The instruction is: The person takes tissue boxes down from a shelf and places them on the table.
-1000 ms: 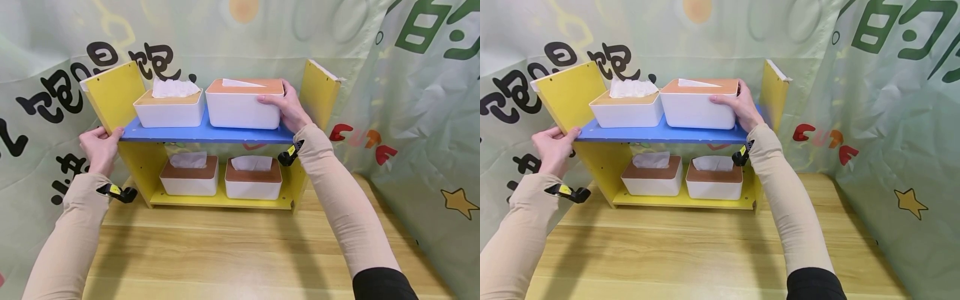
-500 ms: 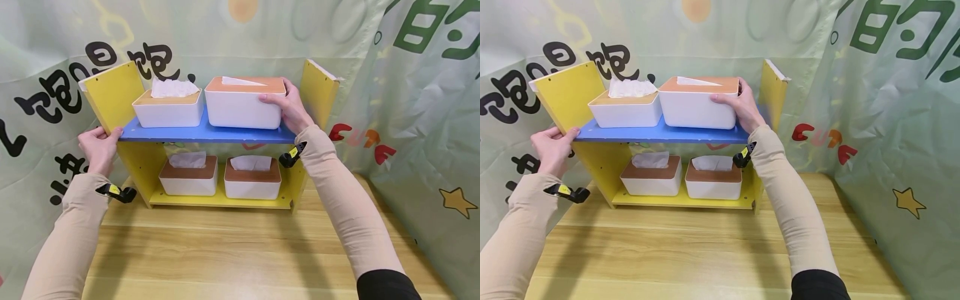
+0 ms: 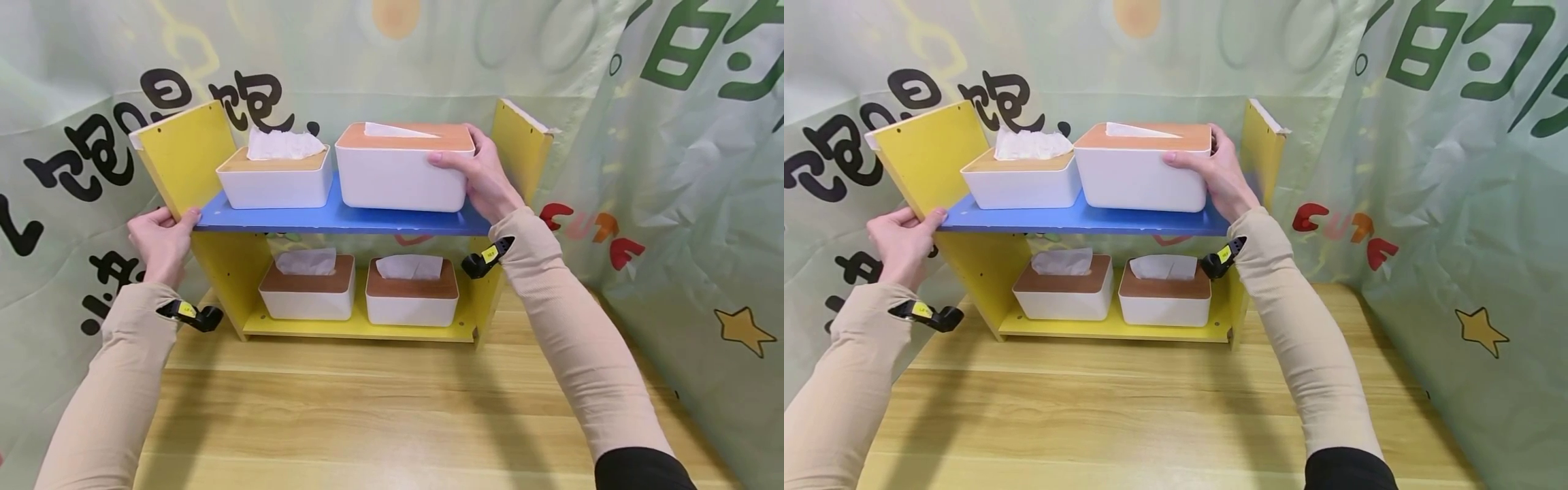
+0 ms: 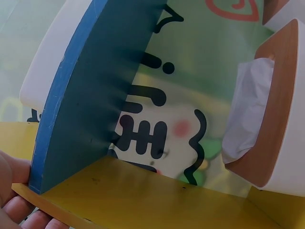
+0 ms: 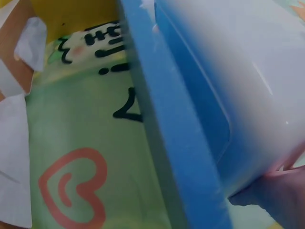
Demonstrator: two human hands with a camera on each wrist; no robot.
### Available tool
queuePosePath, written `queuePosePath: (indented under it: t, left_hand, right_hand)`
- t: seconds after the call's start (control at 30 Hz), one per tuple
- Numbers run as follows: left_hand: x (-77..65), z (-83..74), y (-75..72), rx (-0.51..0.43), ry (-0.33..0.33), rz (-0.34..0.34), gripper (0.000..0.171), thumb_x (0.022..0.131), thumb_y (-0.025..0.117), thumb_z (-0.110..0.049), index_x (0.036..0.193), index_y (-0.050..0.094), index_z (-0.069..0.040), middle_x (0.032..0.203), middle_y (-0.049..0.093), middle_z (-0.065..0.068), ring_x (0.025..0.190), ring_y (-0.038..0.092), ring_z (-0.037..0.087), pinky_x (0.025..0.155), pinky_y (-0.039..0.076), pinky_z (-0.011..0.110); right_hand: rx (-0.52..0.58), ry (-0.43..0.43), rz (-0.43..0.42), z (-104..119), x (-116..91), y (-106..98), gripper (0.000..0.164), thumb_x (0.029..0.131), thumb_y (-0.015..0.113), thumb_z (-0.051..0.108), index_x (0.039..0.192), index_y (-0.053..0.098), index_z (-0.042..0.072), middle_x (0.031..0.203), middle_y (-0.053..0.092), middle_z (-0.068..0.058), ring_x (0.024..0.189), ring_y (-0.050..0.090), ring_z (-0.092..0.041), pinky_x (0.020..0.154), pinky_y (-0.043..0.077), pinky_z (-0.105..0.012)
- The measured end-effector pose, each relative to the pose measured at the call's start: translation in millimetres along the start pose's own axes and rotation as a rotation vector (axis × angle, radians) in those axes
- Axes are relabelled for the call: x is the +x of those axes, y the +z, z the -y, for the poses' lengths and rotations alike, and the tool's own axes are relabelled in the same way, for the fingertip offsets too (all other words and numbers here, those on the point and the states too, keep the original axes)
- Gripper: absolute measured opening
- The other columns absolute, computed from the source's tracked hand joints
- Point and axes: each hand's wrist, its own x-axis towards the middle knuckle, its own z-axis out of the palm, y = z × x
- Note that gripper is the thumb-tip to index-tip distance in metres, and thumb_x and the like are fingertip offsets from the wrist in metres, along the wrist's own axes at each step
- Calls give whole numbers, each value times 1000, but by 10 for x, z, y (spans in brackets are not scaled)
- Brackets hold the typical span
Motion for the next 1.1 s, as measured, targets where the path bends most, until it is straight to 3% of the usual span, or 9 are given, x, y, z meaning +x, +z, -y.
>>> queuePosePath:
  t: [0.3, 0.6, 1.1]
  left_hand:
    - [-6, -2, 0, -40, -5, -4, 49, 86, 78, -13, 132, 64, -2, 54, 60, -28, 63, 61, -9, 60, 49, 5]
    - [-10, 6, -1, -20, -8, -6, 50, 86, 78, -15, 132, 64, -2, 54, 59, -28, 64, 61, -10, 60, 49, 5]
    - [-9, 5, -6, -2, 1, -10, 48, 86, 78, -16, 130, 66, -3, 53, 59, -28, 62, 60, -10, 58, 47, 5]
  right_hand:
    - [17, 18, 5, 88, -92, 4, 56, 81, 75, 8, 130, 50, 13, 122, 57, -8, 115, 55, -25, 90, 50, -38]
    - [41, 1, 19, 192, -232, 16, 53, 82, 74, 7, 129, 51, 12, 122, 57, -9, 115, 55, -26, 87, 53, -36]
    - [47, 1, 30, 349, -512, -19, 59, 83, 71, 8, 137, 50, 12, 127, 52, -9, 120, 49, -29, 91, 46, -41]
